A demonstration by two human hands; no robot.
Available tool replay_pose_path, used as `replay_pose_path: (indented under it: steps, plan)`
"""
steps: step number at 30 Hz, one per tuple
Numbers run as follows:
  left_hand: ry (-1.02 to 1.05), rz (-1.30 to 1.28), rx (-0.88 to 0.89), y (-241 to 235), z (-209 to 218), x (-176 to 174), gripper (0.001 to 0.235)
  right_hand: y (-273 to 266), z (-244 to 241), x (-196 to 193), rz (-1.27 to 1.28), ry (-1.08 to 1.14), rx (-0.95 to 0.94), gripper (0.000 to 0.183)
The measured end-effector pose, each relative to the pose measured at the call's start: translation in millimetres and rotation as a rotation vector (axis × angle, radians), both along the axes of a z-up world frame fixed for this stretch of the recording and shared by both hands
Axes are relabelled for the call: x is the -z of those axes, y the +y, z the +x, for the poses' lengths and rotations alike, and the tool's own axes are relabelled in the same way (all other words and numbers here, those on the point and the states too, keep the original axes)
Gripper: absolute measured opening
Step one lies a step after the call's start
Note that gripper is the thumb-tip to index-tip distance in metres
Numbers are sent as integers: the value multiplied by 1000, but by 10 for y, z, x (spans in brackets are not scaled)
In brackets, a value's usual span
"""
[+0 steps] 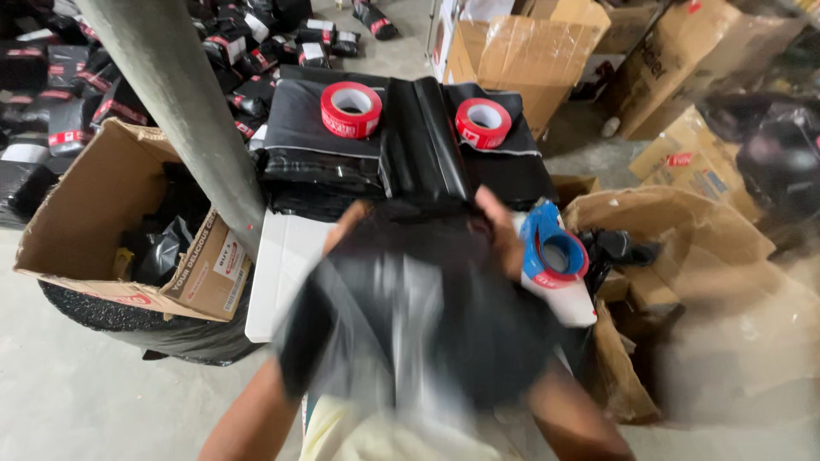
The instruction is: The person places items into cardboard boxes and black plastic bags, seals them using a tape dispenser with red tape, and applies shipping labels by hand.
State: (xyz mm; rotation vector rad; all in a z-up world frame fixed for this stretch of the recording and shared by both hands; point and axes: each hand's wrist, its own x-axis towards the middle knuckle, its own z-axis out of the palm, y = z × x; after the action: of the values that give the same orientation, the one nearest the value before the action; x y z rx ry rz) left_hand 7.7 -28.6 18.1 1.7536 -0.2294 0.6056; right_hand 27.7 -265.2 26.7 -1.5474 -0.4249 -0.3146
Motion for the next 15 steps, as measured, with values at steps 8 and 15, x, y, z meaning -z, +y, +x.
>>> replay_pose_path:
  steps: [8,15]
  plan:
    - [-250,-46,11,99,-304,-1496,11,50,-592,-1377,-439,-834,470,19]
    - [-645,174,212,384,-905,-2021,21,-433,-879,-2031,-365,-832,-92,21]
